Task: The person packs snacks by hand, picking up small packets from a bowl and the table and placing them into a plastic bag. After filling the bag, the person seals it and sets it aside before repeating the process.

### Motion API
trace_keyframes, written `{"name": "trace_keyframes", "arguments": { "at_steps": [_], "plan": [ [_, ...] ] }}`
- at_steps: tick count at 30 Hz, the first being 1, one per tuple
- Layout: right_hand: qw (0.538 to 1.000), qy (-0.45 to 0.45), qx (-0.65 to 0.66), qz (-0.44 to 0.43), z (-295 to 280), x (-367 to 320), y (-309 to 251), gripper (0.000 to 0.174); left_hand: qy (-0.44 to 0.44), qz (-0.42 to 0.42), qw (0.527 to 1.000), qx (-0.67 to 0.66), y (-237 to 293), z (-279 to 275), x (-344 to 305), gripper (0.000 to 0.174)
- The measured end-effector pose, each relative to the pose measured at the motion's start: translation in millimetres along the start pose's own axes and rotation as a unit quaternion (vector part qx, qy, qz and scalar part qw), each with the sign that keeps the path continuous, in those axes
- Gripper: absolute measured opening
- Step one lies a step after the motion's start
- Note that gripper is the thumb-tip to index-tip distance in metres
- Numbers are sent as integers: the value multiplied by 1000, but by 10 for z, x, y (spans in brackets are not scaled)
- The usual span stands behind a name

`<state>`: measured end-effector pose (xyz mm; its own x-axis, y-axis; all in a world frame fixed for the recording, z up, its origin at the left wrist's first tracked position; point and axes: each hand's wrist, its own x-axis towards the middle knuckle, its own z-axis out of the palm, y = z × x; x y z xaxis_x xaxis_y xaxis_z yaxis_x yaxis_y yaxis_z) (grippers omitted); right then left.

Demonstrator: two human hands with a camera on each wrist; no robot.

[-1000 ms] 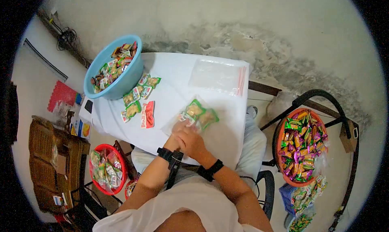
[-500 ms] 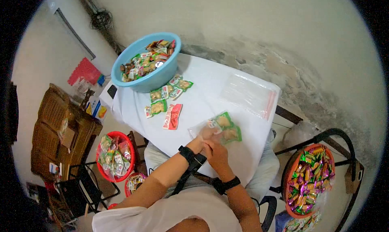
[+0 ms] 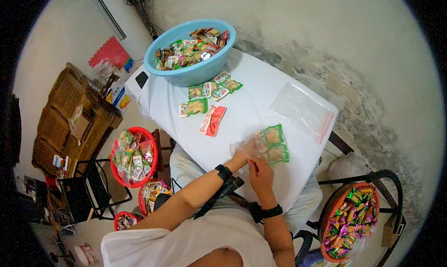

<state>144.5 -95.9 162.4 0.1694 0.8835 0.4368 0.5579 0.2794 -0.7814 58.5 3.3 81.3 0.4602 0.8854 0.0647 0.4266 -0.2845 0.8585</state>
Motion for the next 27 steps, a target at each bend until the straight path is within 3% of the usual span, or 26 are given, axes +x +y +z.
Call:
{"name": "trace_keyframes", "arguments": {
  "at_steps": [3,5,6,8,10,12,13,14,15,16,17,19,21,24,27],
  "plan": [
    [998,-19,17,50,2,24,-46,8,38,-14,999,-20,-263,103,-25,39],
    [999,5,21,26,24,18,-18,8,-38,24,984,-171,-737,323,-97,33],
    [999,4,21,26,22,12,6,8,-37,22,984,-172,-556,210,-185,33],
    [1000,-11,6,23,13,9,48,8,-168,-143,964,-151,229,-337,-522,27],
    [999,-9,8,29,8,18,29,9,-118,16,977,-175,502,-749,-768,23],
    [999,-4,9,40,5,12,-14,9,-104,-176,957,-208,347,-1152,-744,26],
    [1000,7,12,17,1,20,-40,8,30,-122,980,-157,-63,-1142,-665,28],
    [1000,16,15,-8,0,15,-55,6,142,-105,984,-29,42,-1332,-585,27],
    [1000,18,15,-8,0,4,-48,6,207,-103,971,66,-205,-1419,-445,31],
    [1000,6,13,-8,4,-6,-34,6,223,-118,956,151,-400,-1490,-323,41],
    [1000,-5,11,-9,1,-8,-26,6,222,-115,956,151,-416,-1507,-239,41],
    [1000,-22,-5,8,-43,-11,-97,7,239,-189,907,291,-373,-1491,-112,48],
    [999,-40,-18,24,-64,-29,-116,8,228,-207,915,262,-369,-1428,-37,53],
    [999,-37,-20,15,-60,-30,-95,7,305,-174,891,288,-487,-1270,47,53],
    [998,-47,-24,30,-69,-50,-110,7,256,-179,920,237,-507,-1306,61,48]
  ]
}}
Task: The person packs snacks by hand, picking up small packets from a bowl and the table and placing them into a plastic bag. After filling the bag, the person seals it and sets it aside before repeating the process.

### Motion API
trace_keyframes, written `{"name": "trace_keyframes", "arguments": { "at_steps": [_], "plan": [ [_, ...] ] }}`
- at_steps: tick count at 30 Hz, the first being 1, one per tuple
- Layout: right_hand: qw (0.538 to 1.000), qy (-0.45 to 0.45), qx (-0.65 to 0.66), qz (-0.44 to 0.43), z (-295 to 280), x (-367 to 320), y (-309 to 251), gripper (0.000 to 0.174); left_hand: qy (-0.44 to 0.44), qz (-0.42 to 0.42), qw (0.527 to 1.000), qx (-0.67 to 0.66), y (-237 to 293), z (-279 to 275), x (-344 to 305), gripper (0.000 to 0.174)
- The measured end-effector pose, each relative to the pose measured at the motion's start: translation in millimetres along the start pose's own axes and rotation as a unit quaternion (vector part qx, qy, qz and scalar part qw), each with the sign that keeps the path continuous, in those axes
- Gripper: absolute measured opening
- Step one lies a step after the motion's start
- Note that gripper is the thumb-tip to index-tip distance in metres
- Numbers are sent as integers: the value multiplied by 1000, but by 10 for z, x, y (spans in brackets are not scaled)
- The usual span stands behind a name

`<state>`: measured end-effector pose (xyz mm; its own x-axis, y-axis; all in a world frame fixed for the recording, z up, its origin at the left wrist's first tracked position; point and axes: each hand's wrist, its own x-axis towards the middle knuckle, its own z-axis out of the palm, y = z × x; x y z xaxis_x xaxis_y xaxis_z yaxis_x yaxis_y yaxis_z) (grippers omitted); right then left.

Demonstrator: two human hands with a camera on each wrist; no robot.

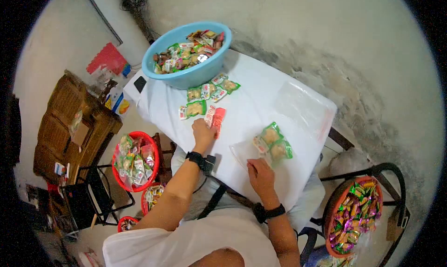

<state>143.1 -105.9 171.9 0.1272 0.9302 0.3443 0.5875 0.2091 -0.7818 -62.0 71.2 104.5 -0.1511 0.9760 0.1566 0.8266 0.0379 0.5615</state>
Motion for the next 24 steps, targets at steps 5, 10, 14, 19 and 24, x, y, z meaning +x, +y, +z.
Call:
{"name": "trace_keyframes", "arguments": {
  "at_steps": [5,10,14,19,24],
  "plan": [
    [995,78,23,-63,100,5,105,6,20,36,971,-235,-255,-110,-31,19],
    [998,50,23,26,48,24,54,7,-158,-126,844,-497,-29,-947,-607,21],
    [996,49,42,54,50,56,39,8,-316,-135,799,-493,-6,-1303,-1040,25],
    [996,63,47,47,58,41,27,8,-434,-80,814,-378,251,-1231,-1160,35],
    [999,29,-38,-15,31,-6,62,10,-436,-62,835,-329,451,-921,-1075,31]
  ]
}}
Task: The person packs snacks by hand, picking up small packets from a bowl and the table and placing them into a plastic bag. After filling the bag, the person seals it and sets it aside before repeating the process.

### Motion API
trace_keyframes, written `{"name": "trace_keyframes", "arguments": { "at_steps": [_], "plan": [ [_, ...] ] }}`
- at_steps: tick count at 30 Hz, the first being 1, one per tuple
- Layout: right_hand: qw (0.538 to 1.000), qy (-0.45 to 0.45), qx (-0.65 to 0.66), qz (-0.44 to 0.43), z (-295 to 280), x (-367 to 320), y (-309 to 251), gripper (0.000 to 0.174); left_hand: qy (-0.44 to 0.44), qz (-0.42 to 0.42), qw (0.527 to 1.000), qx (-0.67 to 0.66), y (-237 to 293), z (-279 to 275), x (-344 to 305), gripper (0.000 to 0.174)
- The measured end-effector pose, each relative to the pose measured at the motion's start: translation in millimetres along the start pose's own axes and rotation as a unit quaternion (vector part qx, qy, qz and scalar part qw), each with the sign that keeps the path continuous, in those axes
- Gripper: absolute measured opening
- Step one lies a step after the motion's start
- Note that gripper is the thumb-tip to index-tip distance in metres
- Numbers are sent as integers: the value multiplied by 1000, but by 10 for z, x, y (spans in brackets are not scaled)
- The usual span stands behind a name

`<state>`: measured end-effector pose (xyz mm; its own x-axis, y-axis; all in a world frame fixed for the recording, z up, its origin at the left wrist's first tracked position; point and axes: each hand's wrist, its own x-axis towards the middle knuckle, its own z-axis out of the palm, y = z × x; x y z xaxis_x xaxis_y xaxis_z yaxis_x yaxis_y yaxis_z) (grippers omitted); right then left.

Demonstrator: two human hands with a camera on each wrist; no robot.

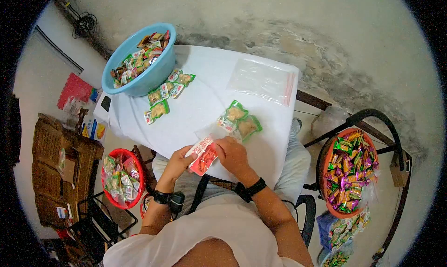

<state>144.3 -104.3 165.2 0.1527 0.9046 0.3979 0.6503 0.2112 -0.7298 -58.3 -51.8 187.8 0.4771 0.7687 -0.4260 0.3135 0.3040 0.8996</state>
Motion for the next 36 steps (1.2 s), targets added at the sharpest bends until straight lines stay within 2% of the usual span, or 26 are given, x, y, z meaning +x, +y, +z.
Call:
{"name": "trace_keyframes", "arguments": {
  "at_steps": [4,6,8,11,13,14,16,17,18,19,20,21,22,24,25,26,28,29,30,32,36],
  "plan": [
    [999,35,1,-24,7,6,-37,10,-26,-16,999,6,46,189,205,38],
    [999,30,10,-32,6,-12,-15,10,-69,-14,992,-103,-24,262,307,42],
    [999,35,12,-28,-15,-11,-23,9,-98,3,989,-108,-90,290,411,43],
    [999,29,16,-25,-53,-2,-60,7,-84,-5,988,-131,-81,351,531,40],
    [999,21,16,-24,-48,-9,-56,7,-59,-22,970,-237,-65,431,629,38],
    [999,31,16,-29,-27,-16,-37,7,-58,-20,970,-236,-50,475,649,38],
    [998,38,20,-43,-17,-30,-47,7,-17,-10,969,-247,-8,566,680,39],
    [999,22,19,-21,-45,-41,-65,10,-4,35,953,-302,-231,644,850,41],
    [1000,2,22,-6,-34,-22,-74,12,11,37,968,-248,-270,677,904,37],
    [999,-8,34,-28,9,-12,-50,12,24,66,977,-202,-404,690,991,35],
    [998,18,40,-34,47,-31,1,10,40,76,983,-165,-324,735,943,37],
    [997,45,43,-34,73,-41,34,8,38,102,987,-118,-462,743,1049,41],
    [997,39,49,-44,69,-32,23,8,50,106,986,-119,-421,793,1049,41],
    [997,42,51,-30,26,-18,-3,9,76,129,967,-206,-348,906,1070,44],
    [997,38,54,-36,31,-23,22,9,60,101,952,-283,-346,918,1103,43],
    [997,37,58,-27,44,-29,52,10,67,106,950,-284,-327,948,1124,43],
    [997,33,65,-24,53,-11,71,11,72,64,924,-370,-238,1010,1135,38],
    [997,32,62,-23,37,-1,65,11,25,59,897,-438,-337,1006,1213,39],
    [998,31,59,-21,19,14,55,11,28,63,896,-439,-283,1025,1199,39],
    [997,36,57,-31,-16,51,23,11,70,68,863,-496,-178,1077,1164,40],
    [996,45,73,-16,0,53,39,10,92,84,879,-461,-276,1061,1359,46]
  ]
}}
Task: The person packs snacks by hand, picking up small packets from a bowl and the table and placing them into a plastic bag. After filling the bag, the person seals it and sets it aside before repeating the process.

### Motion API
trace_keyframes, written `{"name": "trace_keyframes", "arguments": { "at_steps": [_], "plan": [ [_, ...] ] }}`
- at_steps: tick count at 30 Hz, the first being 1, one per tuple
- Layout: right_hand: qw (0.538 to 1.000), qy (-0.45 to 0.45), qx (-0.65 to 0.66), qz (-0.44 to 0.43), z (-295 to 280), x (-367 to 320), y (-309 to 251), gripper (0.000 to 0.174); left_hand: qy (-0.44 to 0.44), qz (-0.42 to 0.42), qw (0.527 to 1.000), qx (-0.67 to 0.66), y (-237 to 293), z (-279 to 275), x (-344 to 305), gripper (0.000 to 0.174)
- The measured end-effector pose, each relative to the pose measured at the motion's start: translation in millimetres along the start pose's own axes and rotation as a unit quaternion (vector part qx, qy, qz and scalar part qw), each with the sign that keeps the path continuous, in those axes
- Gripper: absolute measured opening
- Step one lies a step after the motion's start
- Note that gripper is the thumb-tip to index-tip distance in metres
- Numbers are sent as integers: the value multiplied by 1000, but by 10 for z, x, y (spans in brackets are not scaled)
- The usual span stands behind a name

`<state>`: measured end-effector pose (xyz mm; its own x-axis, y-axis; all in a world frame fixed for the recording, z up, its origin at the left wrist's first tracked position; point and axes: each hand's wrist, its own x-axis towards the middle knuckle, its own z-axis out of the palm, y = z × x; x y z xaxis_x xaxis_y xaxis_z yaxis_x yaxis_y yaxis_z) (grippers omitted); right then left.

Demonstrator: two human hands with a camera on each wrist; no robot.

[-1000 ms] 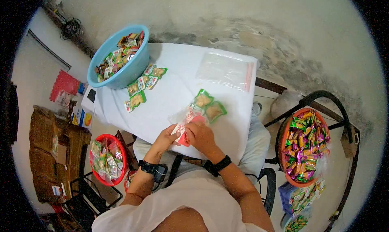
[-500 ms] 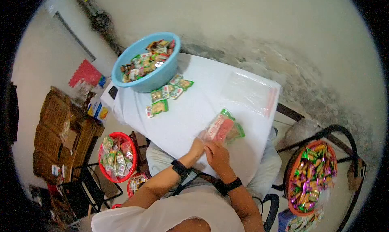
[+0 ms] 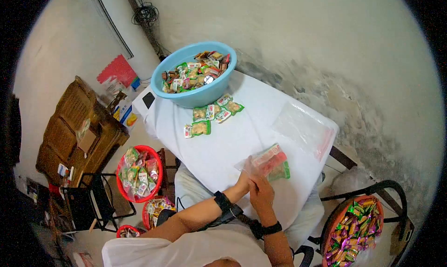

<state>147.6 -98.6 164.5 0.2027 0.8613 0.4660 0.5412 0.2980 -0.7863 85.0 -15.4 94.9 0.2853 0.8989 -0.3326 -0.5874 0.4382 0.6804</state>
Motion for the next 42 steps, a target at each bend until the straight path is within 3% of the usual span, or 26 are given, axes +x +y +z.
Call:
{"name": "trace_keyframes", "arguments": {
  "at_steps": [2,5,11,12,14,18,20,21,23,24,26,27,29,30,32,34,36,40,42],
  "plan": [
    [1000,-6,-14,2,-26,-4,-7,10,-109,-71,985,-115,187,159,-98,40],
    [1000,-1,-26,5,-32,19,10,9,-143,-79,984,-72,328,310,-142,40],
    [1000,15,-11,6,-71,118,35,6,-106,-22,967,231,623,386,-367,40],
    [1000,21,-24,-1,-70,122,50,6,-105,-18,968,229,571,267,-359,40],
    [1000,22,-21,-6,-64,114,58,6,-69,9,887,457,339,-75,-375,33],
    [999,-15,-30,6,-18,86,31,5,-149,111,919,348,235,-183,-405,22],
    [999,-21,-31,-2,-5,57,19,5,-174,86,784,590,191,-318,-131,30],
    [999,-25,-33,-8,-7,45,16,5,-173,89,785,588,96,-407,23,30],
    [999,-28,-34,-3,-28,41,7,5,-173,169,685,687,-136,-574,251,36],
    [999,-31,-35,6,-43,45,4,5,-171,173,686,686,-146,-582,270,36],
    [999,-34,-28,9,-66,59,4,4,-229,137,710,651,-149,-624,316,18],
    [999,-35,-21,17,-71,63,11,4,-226,138,712,651,18,-556,145,18],
    [999,-35,-14,17,-71,66,49,4,-209,221,784,541,702,-324,-484,24],
    [999,-33,-9,19,-72,69,66,5,-207,221,785,541,919,-356,-546,24],
    [999,-45,-19,24,-80,85,68,5,-291,99,791,529,1319,-454,-575,31],
    [998,-55,-31,31,-104,87,80,5,-253,91,806,527,1670,-636,-490,28],
    [997,-66,-36,35,-123,72,112,4,-155,88,840,512,2196,-615,-479,27],
    [994,-74,-46,68,-127,55,121,4,-36,226,844,485,3089,-967,130,24],
    [998,-44,-31,37,-114,67,117,6,71,247,803,537,3669,-889,274,22]
  ]
}}
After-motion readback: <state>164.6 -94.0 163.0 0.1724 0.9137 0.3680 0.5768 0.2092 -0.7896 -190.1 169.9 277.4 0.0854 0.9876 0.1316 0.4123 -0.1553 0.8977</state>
